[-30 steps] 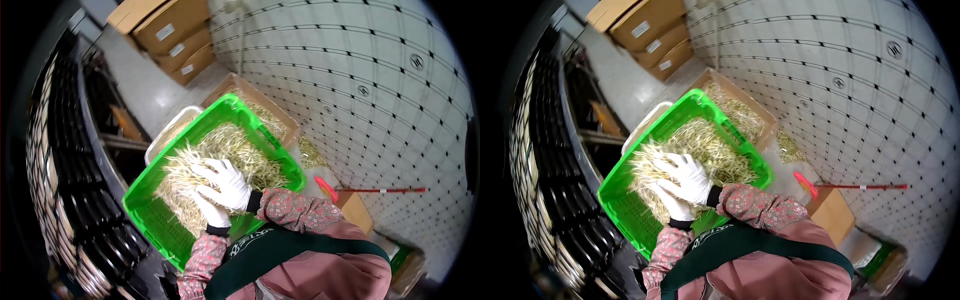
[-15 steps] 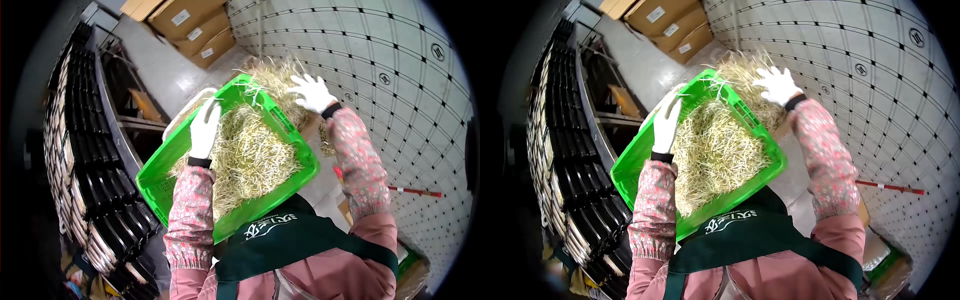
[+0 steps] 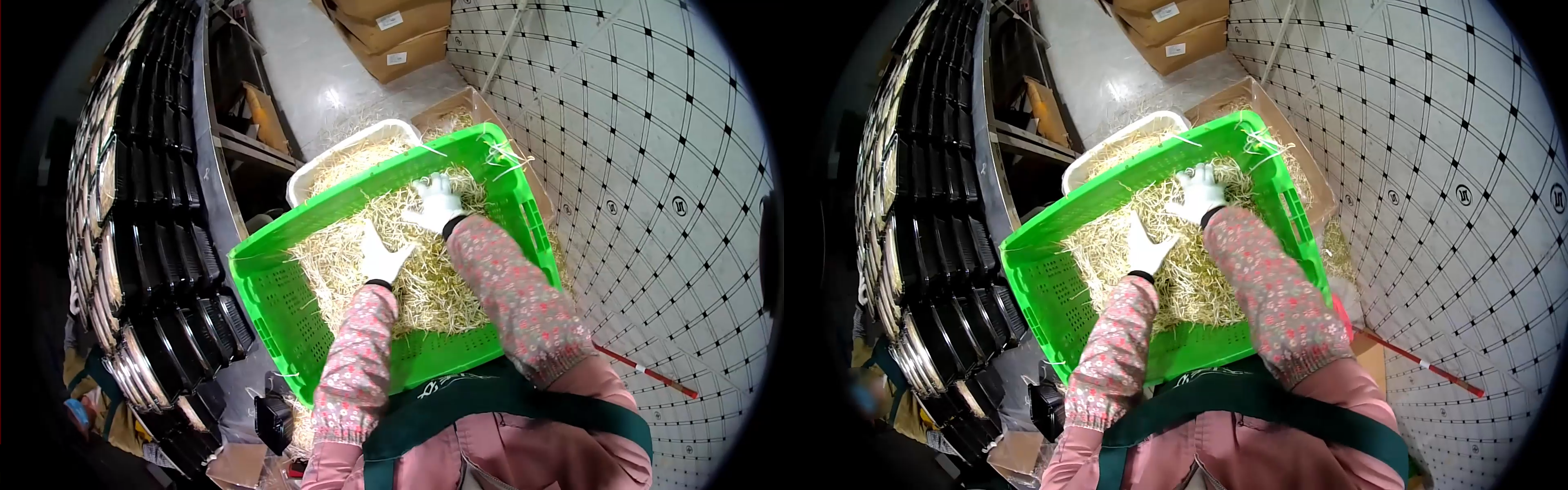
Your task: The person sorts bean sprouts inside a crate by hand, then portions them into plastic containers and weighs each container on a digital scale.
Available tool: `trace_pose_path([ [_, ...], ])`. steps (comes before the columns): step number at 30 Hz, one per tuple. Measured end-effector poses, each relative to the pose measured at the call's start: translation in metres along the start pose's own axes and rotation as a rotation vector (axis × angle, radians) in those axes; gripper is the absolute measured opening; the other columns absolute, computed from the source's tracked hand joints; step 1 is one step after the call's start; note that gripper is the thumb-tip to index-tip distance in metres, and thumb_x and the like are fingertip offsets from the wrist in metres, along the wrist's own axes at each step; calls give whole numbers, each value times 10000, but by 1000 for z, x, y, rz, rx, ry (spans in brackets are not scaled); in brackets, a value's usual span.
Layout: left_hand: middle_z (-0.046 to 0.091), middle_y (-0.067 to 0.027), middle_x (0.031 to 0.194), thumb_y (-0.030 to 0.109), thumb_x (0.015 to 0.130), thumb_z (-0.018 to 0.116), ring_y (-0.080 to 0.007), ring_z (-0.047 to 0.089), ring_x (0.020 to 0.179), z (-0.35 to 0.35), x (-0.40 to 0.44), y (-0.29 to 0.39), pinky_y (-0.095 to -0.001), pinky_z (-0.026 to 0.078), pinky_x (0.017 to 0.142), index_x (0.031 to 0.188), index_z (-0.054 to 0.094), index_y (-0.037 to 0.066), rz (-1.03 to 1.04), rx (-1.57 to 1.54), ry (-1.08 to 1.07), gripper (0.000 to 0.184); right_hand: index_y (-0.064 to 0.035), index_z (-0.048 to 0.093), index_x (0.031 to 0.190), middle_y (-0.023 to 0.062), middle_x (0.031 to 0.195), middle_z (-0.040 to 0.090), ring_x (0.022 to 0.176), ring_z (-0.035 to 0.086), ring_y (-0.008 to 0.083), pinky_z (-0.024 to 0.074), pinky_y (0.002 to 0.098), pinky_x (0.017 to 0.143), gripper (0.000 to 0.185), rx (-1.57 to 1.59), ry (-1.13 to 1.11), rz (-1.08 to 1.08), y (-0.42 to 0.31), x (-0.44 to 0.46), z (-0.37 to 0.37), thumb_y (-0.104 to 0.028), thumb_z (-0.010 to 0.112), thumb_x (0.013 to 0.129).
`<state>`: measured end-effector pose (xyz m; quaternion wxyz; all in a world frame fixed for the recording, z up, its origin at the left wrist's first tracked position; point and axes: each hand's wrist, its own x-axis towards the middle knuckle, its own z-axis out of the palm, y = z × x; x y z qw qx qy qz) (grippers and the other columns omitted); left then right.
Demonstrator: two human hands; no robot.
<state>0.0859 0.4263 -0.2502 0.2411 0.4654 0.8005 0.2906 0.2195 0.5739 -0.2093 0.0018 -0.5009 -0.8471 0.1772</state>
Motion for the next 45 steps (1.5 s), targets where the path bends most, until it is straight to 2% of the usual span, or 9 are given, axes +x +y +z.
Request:
trace_pose_path([
  [5,580,-201,1266,166,786,741,-317,591,1151,13,-53,42,-391,484,987,1400,445,22,-95,-237,-125,696,-181,587,1262,165,1172,573,1105,551,353,457,528,895,480,65,-265,-340,-6,-75,-22,-456,604,869],
  [12,394,-251,1487,306,723,837,-380,341,1414,-68,-102,57,-457,273,1183,1482,371,34,-71,-235,-562,932,-191,670,1201,148,1120,649,1034,631,340,515,452,885,432,294,-557,-509,36,-93,-111,-468,639,872],
  [14,309,-251,1548,429,665,865,-393,277,1446,-51,-72,25,-479,214,1203,1499,360,65,108,-134,-317,1041,-144,694,1131,161,1000,687,999,646,324,527,434,856,460,256,-373,-383,49,-43,-74,-531,575,910],
  [18,262,-266,1563,572,650,840,-409,256,1447,-12,-42,25,-493,234,1188,1530,297,88,-190,63,-290,1142,-292,469,1453,194,1548,340,1348,390,442,380,603,1056,734,-91,-318,44,34,-16,-37,-702,545,849],
  [26,335,-258,1487,479,623,867,-454,316,1383,-47,-154,61,-535,316,1137,1513,335,143,350,-72,-621,1089,-155,375,1498,205,1559,292,1363,341,505,431,608,981,1041,-238,-640,-467,50,-186,-113,-579,808,651],
  [31,78,-296,1601,547,587,875,-472,194,1446,-20,-149,83,-484,285,1166,1527,122,-48,92,200,-628,1343,-228,118,1589,233,1630,66,1407,268,528,442,609,968,1210,-491,-675,-433,32,-172,-98,-426,863,656],
  [37,563,-210,1273,190,600,871,-362,578,1144,18,-103,67,-400,489,983,1452,384,80,-79,-296,-435,987,-200,342,1504,218,1289,574,1062,637,365,531,434,904,906,-16,-619,-170,40,-128,-78,-234,776,709],
  [42,649,-140,1229,2,664,771,-180,639,1055,-48,-80,116,-298,533,899,1449,428,21,-89,-960,-318,857,-186,533,1399,169,1217,642,1062,650,338,544,398,892,705,425,-135,-210,45,-138,-149,-192,755,730],
  [45,645,-142,1242,12,694,766,-174,643,1052,-99,-44,194,-292,533,894,1445,433,6,230,-738,-225,822,-84,550,1379,152,1261,640,1147,625,290,485,369,997,716,589,259,-380,42,-138,-228,-186,827,727],
])
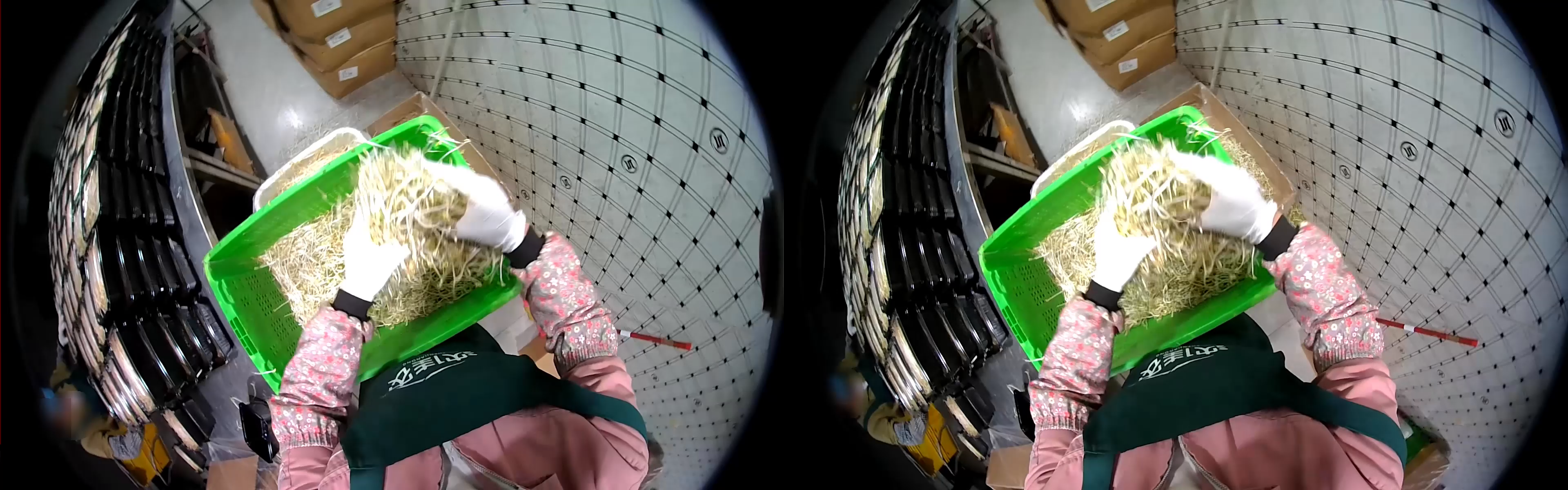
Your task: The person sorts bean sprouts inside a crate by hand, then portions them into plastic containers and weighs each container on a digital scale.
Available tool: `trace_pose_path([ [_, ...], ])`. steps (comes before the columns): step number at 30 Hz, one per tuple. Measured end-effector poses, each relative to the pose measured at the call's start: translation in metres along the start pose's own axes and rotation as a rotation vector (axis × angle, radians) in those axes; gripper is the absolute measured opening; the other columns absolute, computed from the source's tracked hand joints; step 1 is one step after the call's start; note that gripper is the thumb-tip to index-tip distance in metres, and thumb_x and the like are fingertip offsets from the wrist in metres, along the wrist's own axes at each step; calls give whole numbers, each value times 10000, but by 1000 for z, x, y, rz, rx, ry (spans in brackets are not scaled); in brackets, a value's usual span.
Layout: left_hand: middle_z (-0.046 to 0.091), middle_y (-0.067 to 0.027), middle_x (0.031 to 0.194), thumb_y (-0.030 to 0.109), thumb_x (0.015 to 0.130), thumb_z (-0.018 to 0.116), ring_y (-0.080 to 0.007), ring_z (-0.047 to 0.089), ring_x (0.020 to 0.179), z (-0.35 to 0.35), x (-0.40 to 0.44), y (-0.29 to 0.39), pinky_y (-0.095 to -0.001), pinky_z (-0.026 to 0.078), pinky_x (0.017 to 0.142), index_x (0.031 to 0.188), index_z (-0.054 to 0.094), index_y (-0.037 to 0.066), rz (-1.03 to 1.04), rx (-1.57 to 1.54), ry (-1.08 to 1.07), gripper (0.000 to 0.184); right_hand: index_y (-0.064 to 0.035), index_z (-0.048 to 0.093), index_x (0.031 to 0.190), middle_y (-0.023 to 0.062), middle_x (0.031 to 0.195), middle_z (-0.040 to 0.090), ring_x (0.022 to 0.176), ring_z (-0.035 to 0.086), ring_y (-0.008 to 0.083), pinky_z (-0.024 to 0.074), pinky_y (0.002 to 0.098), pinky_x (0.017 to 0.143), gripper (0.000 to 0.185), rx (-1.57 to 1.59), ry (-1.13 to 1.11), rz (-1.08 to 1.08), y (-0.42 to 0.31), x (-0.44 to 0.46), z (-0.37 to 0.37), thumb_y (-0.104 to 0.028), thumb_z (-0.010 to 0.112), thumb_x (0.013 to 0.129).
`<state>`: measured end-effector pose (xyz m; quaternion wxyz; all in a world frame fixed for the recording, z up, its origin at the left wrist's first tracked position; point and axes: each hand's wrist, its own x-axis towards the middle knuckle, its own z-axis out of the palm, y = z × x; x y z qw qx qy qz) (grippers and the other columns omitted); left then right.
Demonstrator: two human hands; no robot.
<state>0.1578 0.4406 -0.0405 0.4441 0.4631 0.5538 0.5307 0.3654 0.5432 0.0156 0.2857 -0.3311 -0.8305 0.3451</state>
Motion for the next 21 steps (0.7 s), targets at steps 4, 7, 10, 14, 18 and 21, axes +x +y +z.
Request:
trace_pose_path([
  [4,640,-167,1247,76,683,757,-241,618,1130,42,90,72,-348,479,998,1351,521,-7,323,199,-50,714,-54,584,1339,146,1232,655,1111,633,208,498,349,993,691,3,354,-64,-6,22,-71,-213,859,726],
  [7,594,-183,1273,59,638,731,-323,571,1183,85,142,94,-385,441,1047,1366,511,16,573,394,-27,762,-54,553,1360,120,1246,625,1118,615,213,484,335,999,729,-76,676,-150,38,23,-90,-190,847,707],
  [10,500,-193,1397,93,617,753,-367,464,1298,120,186,70,-421,360,1122,1438,456,87,736,557,-230,873,-141,326,1516,137,1455,448,1304,473,288,453,373,1040,943,-171,643,19,115,6,-82,-202,794,698],
  [14,329,-182,1563,231,689,781,-409,301,1434,114,178,49,-480,303,1157,1493,405,170,416,1254,-440,890,-219,293,1534,167,1568,289,1403,322,429,387,519,1091,924,-731,-229,703,157,-43,-80,-382,762,755],
  [18,556,-174,1391,148,848,701,-298,510,1303,54,155,27,-396,383,1108,1324,592,72,415,621,-301,494,-171,505,1409,183,1290,613,1202,571,340,454,430,1025,686,-453,-120,636,197,-81,-93,-420,704,802],
  [21,646,-137,1266,84,907,659,-245,605,1176,2,122,-13,-341,443,1041,1278,624,38,377,529,-128,376,-147,611,1305,145,1180,676,1071,631,309,494,405,952,512,-240,150,433,168,-66,-91,-385,667,856],
])
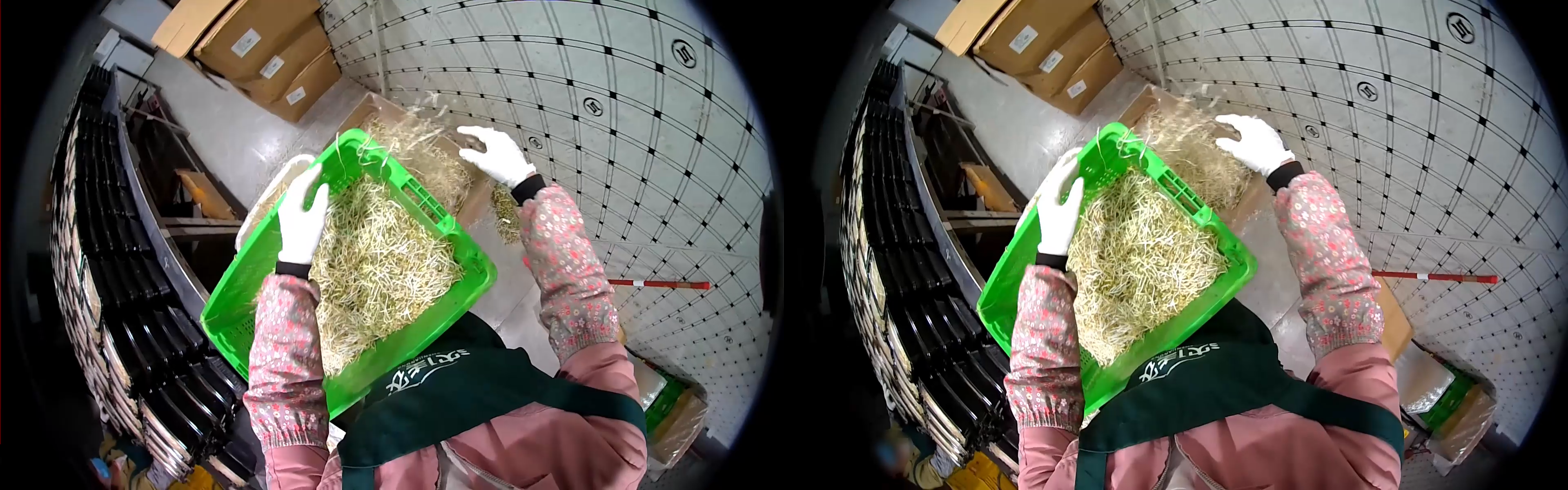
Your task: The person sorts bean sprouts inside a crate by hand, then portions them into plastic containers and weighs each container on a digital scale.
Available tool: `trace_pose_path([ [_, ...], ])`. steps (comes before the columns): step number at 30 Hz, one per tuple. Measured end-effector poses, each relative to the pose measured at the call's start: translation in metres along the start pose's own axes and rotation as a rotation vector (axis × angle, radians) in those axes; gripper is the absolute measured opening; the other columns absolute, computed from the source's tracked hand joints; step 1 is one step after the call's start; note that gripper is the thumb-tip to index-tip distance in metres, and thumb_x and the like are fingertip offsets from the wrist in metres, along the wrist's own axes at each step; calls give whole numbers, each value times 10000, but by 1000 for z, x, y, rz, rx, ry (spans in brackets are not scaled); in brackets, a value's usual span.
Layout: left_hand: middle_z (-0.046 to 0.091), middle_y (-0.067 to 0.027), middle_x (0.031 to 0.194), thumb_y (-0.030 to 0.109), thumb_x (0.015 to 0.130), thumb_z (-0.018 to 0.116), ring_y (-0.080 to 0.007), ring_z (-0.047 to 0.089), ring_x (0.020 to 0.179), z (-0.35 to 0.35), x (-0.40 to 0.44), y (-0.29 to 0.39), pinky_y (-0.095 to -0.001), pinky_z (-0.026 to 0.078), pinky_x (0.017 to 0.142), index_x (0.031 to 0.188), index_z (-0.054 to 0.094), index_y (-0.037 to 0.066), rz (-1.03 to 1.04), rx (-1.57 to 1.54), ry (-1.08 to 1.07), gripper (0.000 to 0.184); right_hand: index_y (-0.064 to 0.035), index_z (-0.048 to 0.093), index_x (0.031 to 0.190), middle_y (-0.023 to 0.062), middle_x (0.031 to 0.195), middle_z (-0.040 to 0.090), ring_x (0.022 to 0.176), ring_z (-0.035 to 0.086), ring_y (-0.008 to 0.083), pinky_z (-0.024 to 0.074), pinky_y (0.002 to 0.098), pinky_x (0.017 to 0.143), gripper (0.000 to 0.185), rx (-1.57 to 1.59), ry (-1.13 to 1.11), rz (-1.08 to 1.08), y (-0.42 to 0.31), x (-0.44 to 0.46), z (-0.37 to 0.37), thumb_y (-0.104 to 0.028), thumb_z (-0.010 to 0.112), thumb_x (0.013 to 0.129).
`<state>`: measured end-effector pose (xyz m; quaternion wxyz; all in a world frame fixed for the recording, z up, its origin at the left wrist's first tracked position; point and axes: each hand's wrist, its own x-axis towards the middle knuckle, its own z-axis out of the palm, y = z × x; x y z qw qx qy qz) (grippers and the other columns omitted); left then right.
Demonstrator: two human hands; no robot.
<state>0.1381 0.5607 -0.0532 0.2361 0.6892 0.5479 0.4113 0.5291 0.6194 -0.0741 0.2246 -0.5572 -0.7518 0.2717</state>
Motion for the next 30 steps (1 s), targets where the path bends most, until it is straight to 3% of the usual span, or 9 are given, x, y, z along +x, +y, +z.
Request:
trace_pose_path([
  [2,635,-149,1287,89,918,659,-238,621,1154,-9,-53,-48,-336,452,1030,1311,601,27,-244,-12,-12,402,-62,634,1280,58,1082,708,949,649,105,519,258,853,416,309,-87,56,-55,5,-5,-145,694,876],
  [7,595,-201,1340,276,937,660,-309,557,1254,-15,-158,-109,-383,414,1077,1386,531,25,-565,105,-149,531,-16,605,1301,64,1090,698,962,638,81,516,235,861,397,564,-489,-208,-130,5,78,-122,668,923],
  [8,529,-201,1420,299,939,661,-308,493,1331,-10,-169,-120,-385,370,1116,1426,484,20,-590,177,-220,588,-44,604,1303,125,984,714,910,684,189,534,305,843,461,659,-580,-217,-134,2,102,-243,690,896],
  [10,445,-228,1483,358,944,636,-346,404,1396,13,-183,-140,-421,308,1159,1477,409,37,-588,277,-220,662,-77,498,1414,235,1254,624,1177,610,329,493,420,981,649,194,-758,-294,-130,17,154,-394,680,877],
  [14,278,-223,1581,465,896,621,-470,213,1454,74,-181,-129,-593,213,1160,1552,255,89,-614,415,-145,841,-247,219,1564,195,1613,190,1422,267,499,346,678,1043,943,-351,-597,-122,-107,26,239,-526,705,805],
  [16,212,-194,1612,534,871,614,-446,190,1467,106,-202,-101,-639,219,1135,1559,265,178,-688,371,-241,850,-322,225,1559,184,1623,155,1420,247,522,365,668,1034,959,-378,-657,-38,-103,2,241,-559,721,773],
  [19,314,-175,1533,503,849,644,-423,292,1399,92,-244,-46,-593,287,1115,1490,383,187,-394,248,-494,761,-353,256,1546,238,1583,183,1367,319,522,419,630,1006,1018,-574,-792,-255,-106,-60,215,-617,739,689],
  [22,433,-148,1446,435,861,655,-395,393,1325,63,-282,-4,-529,364,1089,1437,471,155,-284,175,-760,665,-347,273,1543,242,1556,223,1330,373,516,478,599,942,1023,-729,-1252,-425,-123,-97,164,-360,828,683],
  [30,136,-239,1604,388,685,827,-473,364,1333,86,-262,-9,-556,394,1060,1571,142,86,-499,290,-642,1160,-373,96,1583,203,1635,74,1343,341,558,506,589,899,1022,-851,-1130,-415,-122,-103,188,-164,713,796],
])
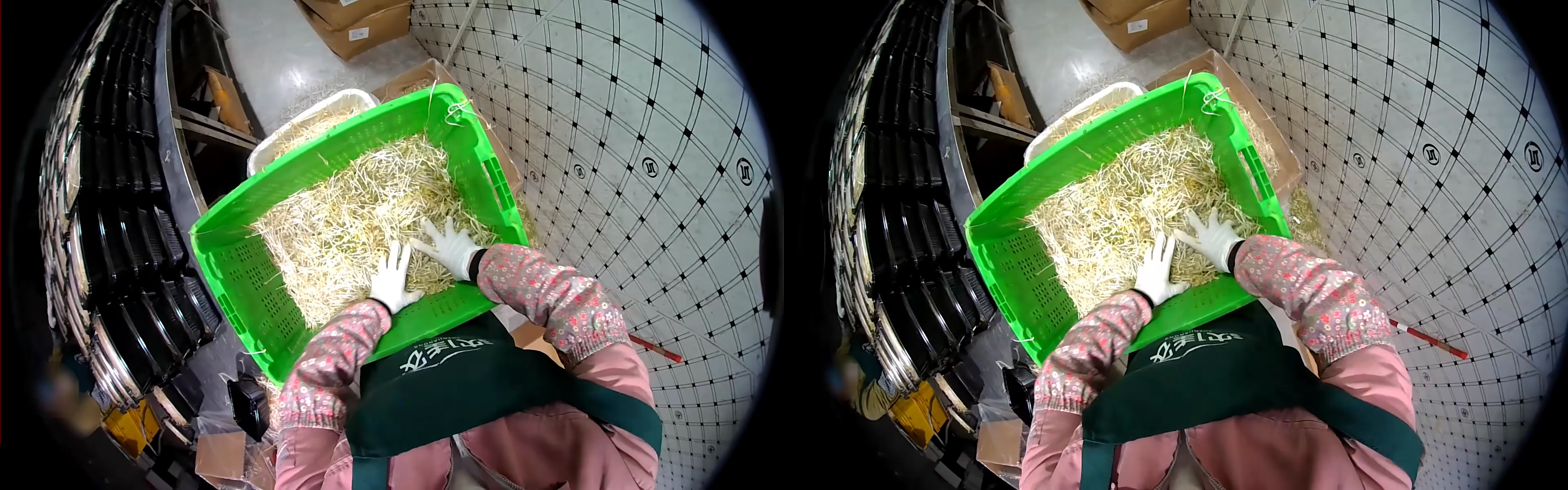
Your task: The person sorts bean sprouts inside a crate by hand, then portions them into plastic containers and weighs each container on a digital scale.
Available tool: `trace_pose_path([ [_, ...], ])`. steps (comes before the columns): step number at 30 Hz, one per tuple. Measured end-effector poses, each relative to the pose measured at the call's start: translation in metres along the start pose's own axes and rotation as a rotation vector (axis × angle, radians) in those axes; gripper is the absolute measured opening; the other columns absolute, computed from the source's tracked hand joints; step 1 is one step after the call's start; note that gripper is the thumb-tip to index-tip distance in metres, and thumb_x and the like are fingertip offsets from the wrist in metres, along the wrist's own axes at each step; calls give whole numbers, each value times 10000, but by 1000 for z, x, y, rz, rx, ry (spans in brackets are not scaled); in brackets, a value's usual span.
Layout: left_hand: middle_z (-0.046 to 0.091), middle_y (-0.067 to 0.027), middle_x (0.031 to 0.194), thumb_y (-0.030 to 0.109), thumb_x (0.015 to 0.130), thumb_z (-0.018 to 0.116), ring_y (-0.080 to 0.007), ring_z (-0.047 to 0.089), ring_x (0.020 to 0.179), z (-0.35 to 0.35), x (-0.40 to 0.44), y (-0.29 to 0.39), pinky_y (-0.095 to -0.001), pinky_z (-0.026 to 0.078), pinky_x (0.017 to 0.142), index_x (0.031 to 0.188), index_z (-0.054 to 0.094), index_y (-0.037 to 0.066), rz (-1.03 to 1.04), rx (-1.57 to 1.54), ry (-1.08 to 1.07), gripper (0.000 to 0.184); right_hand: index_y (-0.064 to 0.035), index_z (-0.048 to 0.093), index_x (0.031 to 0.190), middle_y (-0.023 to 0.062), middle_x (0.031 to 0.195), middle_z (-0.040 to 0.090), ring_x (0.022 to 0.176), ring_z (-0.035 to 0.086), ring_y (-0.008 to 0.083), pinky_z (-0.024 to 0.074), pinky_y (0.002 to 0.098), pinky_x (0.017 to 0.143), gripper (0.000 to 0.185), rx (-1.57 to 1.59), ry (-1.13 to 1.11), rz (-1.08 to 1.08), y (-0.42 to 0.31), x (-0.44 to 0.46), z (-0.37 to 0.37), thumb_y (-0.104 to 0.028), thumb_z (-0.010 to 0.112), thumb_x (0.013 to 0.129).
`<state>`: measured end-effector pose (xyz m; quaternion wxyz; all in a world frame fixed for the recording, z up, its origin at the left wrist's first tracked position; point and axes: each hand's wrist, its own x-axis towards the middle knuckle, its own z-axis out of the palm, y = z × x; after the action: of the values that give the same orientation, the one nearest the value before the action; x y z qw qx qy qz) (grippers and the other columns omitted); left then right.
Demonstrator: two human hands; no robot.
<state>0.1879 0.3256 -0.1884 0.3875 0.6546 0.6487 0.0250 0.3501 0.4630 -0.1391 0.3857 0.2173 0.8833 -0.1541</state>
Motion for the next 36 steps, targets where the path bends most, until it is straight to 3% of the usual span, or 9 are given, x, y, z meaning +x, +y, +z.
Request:
trace_pose_path([
  [5,362,-230,1470,241,620,858,-414,553,1146,-13,26,17,-462,506,948,1472,353,131,-159,-71,-49,996,-236,428,1460,197,1371,507,1097,620,394,552,455,845,762,307,70,-12,13,18,2,-152,715,759],
  [12,655,-151,1094,163,676,796,-290,645,1018,-116,18,45,-366,504,926,1190,620,65,41,-471,261,551,-251,669,1125,129,935,633,872,650,347,535,440,773,400,749,715,-30,47,-50,-74,-344,760,747],
  [17,627,-153,1169,190,673,805,-301,650,1060,-229,52,121,-374,533,918,1195,627,80,536,-461,641,562,-43,633,1218,157,1120,671,965,673,301,544,365,871,588,569,1361,-168,101,-141,-147,-32,771,646],
  [22,537,-185,1336,236,667,801,-345,555,1192,-256,130,193,-412,482,996,1347,556,142,698,-160,825,728,-64,548,1366,110,1319,599,1223,575,227,464,369,1068,680,991,1656,-129,158,-155,-141,-26,739,715],
  [25,402,-210,1496,275,652,823,-390,410,1364,-231,164,194,-436,372,1129,1470,430,138,700,5,581,917,-188,451,1470,177,1519,402,1438,343,310,345,429,1160,852,494,1525,316,209,-122,-80,-56,768,690],
  [27,410,-196,1508,282,732,789,-379,423,1365,-220,156,184,-436,361,1138,1460,465,178,677,87,543,804,-307,369,1511,172,1589,280,1443,287,436,367,497,1140,974,397,699,687,212,-120,-42,-205,839,664],
  [29,485,-162,1468,263,808,750,-338,468,1342,-219,130,163,-424,368,1133,1400,549,187,705,-69,533,630,-292,519,1410,163,1461,483,1319,494,363,456,436,1057,730,504,230,648,223,-124,-28,-391,779,735],
  [33,638,-136,1276,141,900,670,-278,593,1207,-183,90,80,-373,450,1044,1268,643,102,409,-393,556,371,-167,657,1245,115,1122,683,924,664,276,536,379,839,408,725,1126,396,178,-119,-22,-318,673,866],
  [36,672,-107,1199,156,917,668,-201,656,1046,-134,59,0,-313,512,891,1246,650,77,71,-490,424,339,-137,671,1216,127,1050,695,905,678,232,543,360,807,379,1023,1037,-81,100,-94,-66,-199,730,846],
])
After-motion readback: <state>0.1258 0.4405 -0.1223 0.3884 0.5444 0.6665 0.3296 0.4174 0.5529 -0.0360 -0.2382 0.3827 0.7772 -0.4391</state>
